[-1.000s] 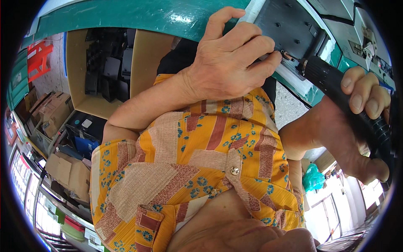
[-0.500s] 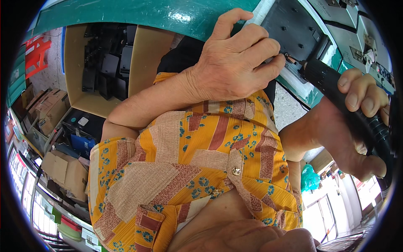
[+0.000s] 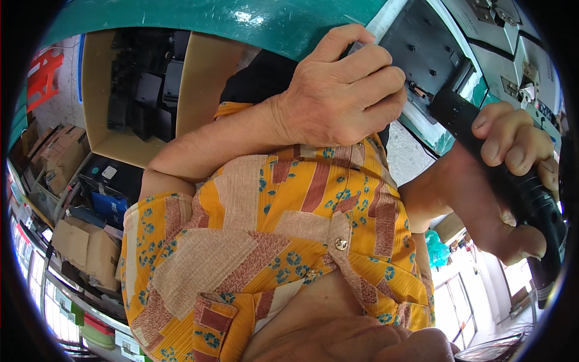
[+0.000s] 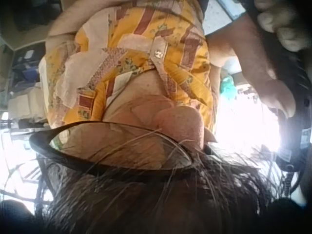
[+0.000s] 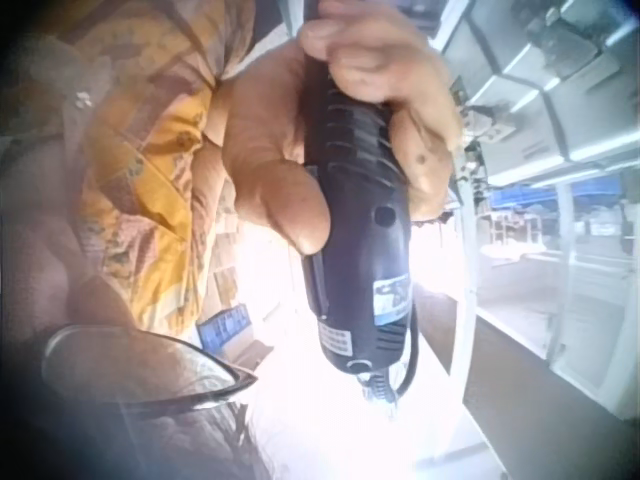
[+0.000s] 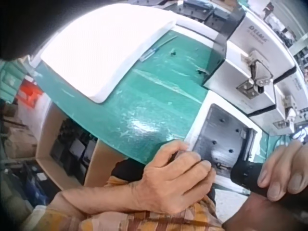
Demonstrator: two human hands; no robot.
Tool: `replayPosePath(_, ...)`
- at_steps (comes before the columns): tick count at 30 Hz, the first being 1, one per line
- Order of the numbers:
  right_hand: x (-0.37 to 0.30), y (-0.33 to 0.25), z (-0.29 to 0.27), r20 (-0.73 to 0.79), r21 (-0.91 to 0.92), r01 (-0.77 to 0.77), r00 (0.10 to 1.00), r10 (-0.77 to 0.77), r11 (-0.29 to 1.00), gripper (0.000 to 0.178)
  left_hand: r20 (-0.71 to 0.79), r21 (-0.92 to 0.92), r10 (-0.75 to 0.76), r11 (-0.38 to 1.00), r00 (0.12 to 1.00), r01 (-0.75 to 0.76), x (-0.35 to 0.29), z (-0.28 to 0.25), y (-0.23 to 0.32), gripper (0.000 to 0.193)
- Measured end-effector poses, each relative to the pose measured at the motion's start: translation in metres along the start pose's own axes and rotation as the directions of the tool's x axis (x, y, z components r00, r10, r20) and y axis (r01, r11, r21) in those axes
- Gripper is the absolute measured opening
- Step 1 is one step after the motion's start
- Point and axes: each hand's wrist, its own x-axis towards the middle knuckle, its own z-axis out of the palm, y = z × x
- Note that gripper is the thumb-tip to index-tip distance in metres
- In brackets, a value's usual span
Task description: Assembling small electronic components and plastic casings using an electric screwdriver.
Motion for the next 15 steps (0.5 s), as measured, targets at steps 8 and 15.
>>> replayPosePath(8,0.013,-0.010,0.015,0.111,-0.108,0.016,0.994,-0.004,0.994,0.069,-0.063,-0.044,0.030,0.998,0.998,-0.033,0.001,-0.002,0.003,0.020)
replayPosePath(15,0.019,-0.009,0.020,0.256,-0.059,0.020,0.967,-0.004,0.998,0.065,-0.097,-0.080,0.034,0.996,0.995,-0.041,0.005,-0.006,0.000,0.023)
